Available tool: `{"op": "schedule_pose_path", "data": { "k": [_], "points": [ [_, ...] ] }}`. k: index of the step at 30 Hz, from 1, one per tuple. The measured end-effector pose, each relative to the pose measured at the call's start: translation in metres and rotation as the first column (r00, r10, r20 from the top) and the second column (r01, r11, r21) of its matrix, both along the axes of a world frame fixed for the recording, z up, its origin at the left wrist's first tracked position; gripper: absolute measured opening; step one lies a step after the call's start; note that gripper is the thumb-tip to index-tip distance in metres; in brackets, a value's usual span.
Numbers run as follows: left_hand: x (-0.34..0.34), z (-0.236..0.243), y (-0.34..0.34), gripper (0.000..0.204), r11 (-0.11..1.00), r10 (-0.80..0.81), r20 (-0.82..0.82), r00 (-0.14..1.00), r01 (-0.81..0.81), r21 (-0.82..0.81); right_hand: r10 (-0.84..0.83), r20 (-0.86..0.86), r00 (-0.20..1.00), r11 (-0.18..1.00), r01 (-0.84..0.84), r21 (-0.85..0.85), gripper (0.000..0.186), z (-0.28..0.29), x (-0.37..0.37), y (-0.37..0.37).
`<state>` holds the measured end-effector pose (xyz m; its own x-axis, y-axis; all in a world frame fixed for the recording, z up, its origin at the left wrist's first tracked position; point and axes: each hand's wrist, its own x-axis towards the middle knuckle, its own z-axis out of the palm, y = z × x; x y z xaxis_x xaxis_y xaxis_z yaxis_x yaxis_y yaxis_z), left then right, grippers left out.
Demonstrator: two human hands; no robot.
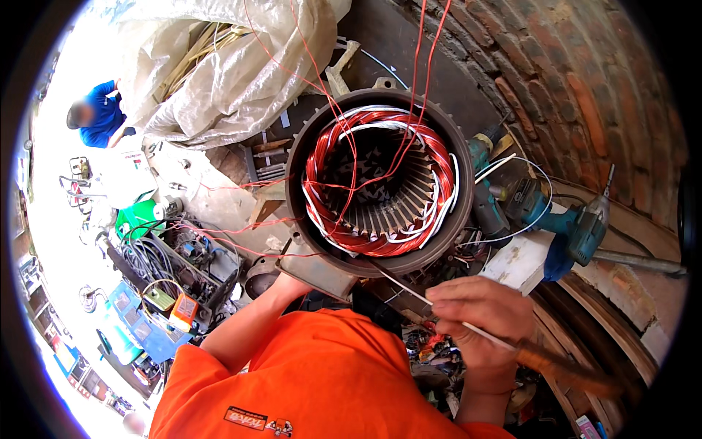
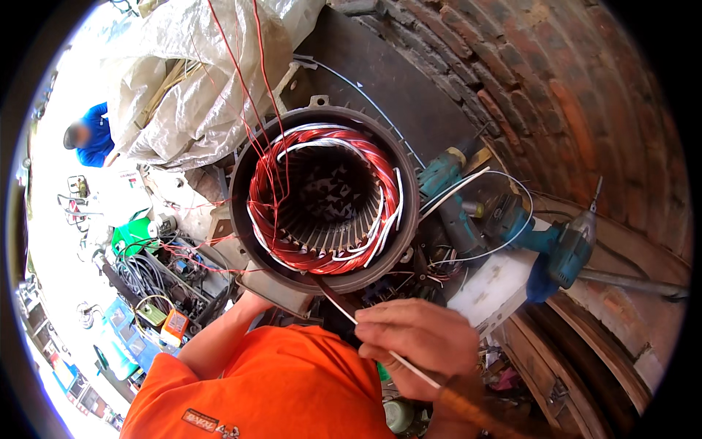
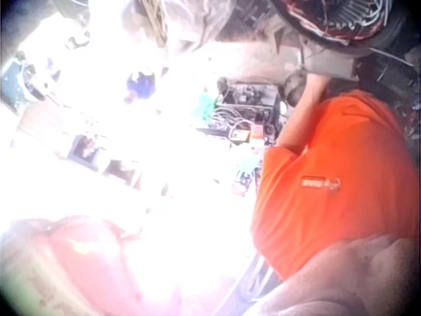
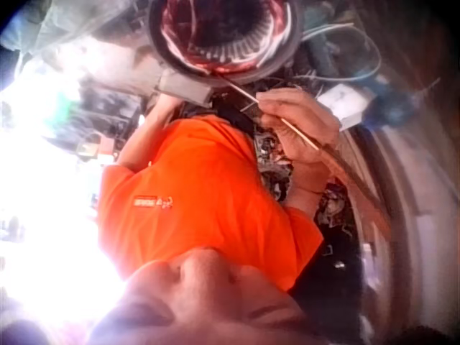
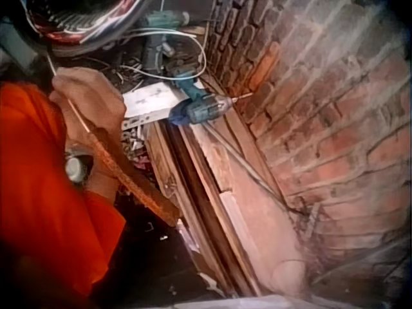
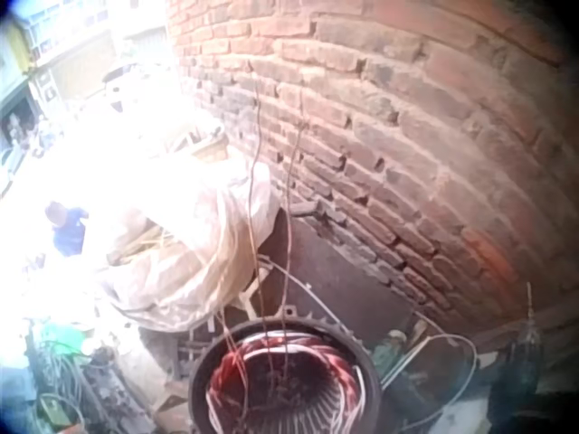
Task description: The person retrieves insulated wires from a plastic bag and begins winding them into the slots of a motor stator. They use a wooden stick to push the wires into place and a hammer to tap the stator, likely to settle the windings. The task involves repetitive winding and adjusting of the wires within the stator assembly.
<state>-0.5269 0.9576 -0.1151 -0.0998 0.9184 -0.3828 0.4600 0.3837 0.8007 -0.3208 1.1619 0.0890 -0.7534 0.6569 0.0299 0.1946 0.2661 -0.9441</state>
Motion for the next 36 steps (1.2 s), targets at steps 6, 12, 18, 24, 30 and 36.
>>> {"op": "schedule_pose_path", "data": {
  "k": [6, 12, 18, 24, 30, 36],
  "points": [
    [0.014, -0.004, -0.006, 0.02, 0.983, 0.127, -0.074, 0.989, -0.115, 0.141, 0.065, 0.068, 0.996, 0.997, -0.061, -0.055, 0.025, 0.007, -0.009, 0.014],
    [0.03, -0.002, -0.005, 0.018, 0.953, 0.271, 0.127, 0.954, -0.285, 0.107, 0.049, 0.064, 0.997, 0.997, -0.044, -0.07, 0.021, 0.002, -0.015, 0.01],
    [0.031, -0.005, -0.009, 0.019, 0.962, 0.24, 0.079, 0.968, -0.248, 0.115, 0.073, 0.062, 0.995, 0.995, -0.068, -0.078, 0.022, 0.0, -0.017, 0.013],
    [0.031, 0.002, 0.002, 0.024, 0.97, 0.218, 0.003, 0.976, -0.216, 0.112, 0.044, 0.063, 0.997, 0.995, -0.038, -0.093, 0.023, -0.002, -0.018, 0.012],
    [0.028, -0.006, -0.005, 0.032, 0.964, 0.238, 0.115, 0.965, -0.248, 0.091, 0.037, 0.051, 0.998, 0.997, -0.034, -0.069, 0.024, -0.002, -0.019, 0.014],
    [0.022, 0.015, 0.0, 0.02, 0.963, 0.249, 0.087, 0.964, -0.257, 0.085, 0.005, 0.025, 1.0, 0.998, -0.003, -0.063, 0.024, 0.005, -0.023, 0.012]
  ]
}}
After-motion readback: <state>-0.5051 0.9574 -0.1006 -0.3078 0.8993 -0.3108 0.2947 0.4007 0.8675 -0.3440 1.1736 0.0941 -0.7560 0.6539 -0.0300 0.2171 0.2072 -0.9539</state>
